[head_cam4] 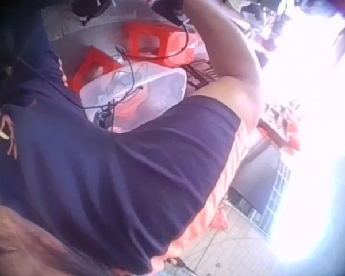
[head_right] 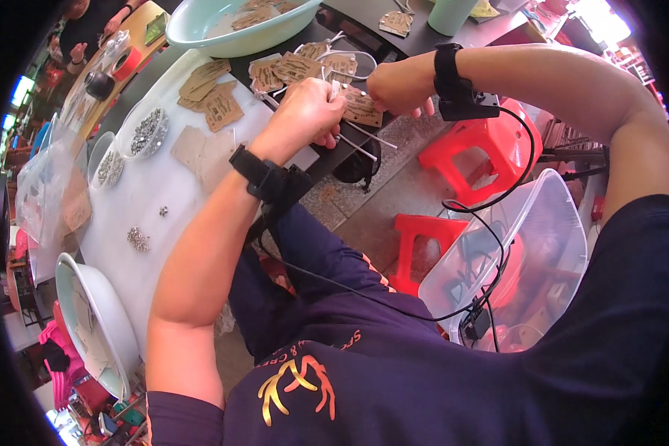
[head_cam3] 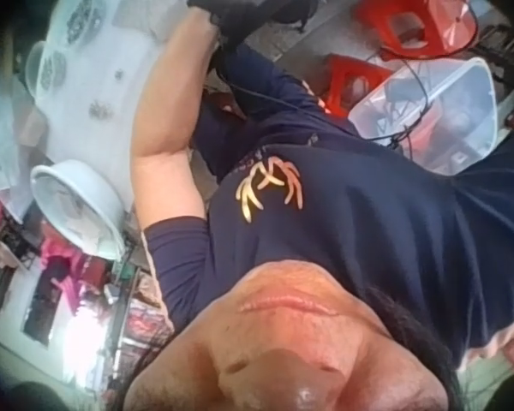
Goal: Attaching small metal studs to pre-punched cardboard shoe components by hand.
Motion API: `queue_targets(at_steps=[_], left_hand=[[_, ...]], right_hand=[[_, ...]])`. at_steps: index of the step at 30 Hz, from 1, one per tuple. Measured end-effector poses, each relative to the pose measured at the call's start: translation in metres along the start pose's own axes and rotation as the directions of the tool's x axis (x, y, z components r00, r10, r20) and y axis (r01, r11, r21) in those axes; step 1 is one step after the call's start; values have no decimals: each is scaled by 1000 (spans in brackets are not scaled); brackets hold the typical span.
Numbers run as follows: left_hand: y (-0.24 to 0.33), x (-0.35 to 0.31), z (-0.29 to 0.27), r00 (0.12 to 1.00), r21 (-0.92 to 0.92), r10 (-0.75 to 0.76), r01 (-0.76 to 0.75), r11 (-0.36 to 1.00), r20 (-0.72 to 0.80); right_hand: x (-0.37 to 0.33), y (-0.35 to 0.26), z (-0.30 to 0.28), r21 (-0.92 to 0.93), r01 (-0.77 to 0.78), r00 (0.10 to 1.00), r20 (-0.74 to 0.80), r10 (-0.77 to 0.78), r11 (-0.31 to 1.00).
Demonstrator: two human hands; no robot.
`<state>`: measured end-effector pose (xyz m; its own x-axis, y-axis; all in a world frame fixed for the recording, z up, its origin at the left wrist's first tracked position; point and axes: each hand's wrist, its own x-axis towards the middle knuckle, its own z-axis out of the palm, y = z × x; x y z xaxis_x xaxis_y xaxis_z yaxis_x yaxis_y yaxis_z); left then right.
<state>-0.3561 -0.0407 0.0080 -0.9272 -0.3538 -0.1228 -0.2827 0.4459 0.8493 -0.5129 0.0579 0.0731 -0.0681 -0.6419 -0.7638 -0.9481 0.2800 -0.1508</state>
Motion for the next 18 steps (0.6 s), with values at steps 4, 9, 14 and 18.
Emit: queue_targets(at_steps=[4,9,14,18], left_hand=[[4,-5,0,999,-9,33,-33,999,9],[8,-11,-4,998,-143,-32,40,989,57],[4,-8,-12,992,-201,-80,99,975,101],[17,-21,-14,996,-274,-24,47,961,87]], right_hand=[[-6,-2,3,38,-21,999,-24,22,999],[-9,8,10,279,-44,998,-30,55,959],[-26,44,26,543,87,991,-129,-19,835],[-50,48,49,727,173,950,-301,81,664]])
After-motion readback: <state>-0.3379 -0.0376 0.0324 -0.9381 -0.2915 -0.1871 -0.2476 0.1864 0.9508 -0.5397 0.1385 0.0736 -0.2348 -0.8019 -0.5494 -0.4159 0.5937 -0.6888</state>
